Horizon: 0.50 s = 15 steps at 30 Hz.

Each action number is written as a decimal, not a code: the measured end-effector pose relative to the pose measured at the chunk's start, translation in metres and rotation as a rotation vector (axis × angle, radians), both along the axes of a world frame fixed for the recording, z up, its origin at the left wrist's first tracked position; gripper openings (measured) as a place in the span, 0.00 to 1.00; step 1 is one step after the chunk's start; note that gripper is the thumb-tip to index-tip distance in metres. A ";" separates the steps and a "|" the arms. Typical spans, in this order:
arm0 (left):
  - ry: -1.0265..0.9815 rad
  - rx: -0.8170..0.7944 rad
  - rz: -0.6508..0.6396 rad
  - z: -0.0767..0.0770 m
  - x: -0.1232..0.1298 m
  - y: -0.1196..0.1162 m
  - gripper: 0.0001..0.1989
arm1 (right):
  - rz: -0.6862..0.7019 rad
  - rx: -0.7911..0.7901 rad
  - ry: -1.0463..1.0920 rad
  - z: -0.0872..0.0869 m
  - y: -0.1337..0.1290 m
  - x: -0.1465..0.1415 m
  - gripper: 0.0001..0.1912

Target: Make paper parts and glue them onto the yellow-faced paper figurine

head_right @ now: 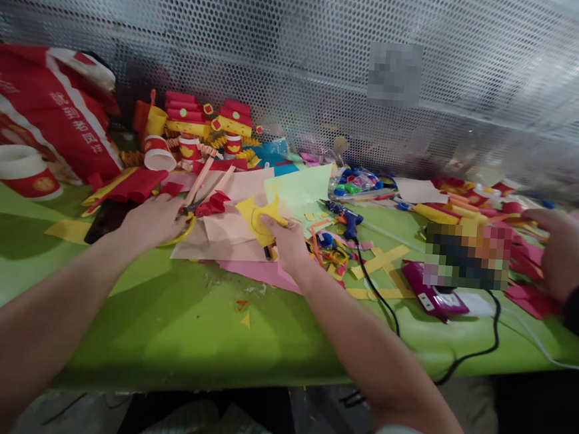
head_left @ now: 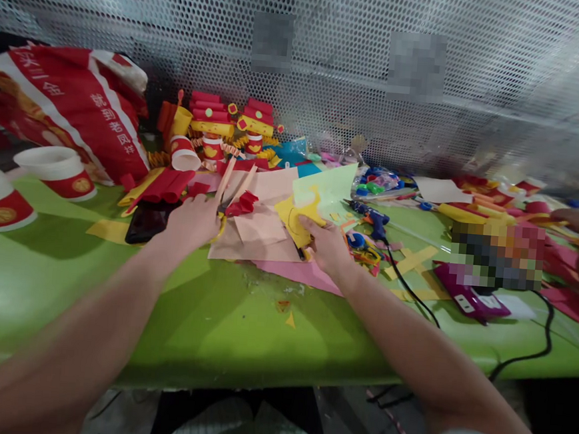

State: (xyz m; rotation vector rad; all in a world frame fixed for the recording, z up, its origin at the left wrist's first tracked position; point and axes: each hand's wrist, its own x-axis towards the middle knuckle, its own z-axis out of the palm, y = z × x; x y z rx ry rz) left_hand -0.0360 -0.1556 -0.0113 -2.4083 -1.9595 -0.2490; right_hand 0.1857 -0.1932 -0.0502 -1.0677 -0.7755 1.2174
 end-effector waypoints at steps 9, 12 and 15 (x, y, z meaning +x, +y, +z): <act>0.164 -0.158 0.074 -0.002 -0.010 0.008 0.25 | -0.053 -0.052 0.023 -0.003 0.004 0.006 0.17; 0.121 -0.092 0.117 0.007 -0.012 0.002 0.22 | -0.068 -0.046 0.047 -0.003 0.006 0.007 0.17; 0.017 -0.047 0.176 0.017 -0.014 -0.004 0.21 | -0.087 -0.047 0.077 -0.003 0.008 0.008 0.16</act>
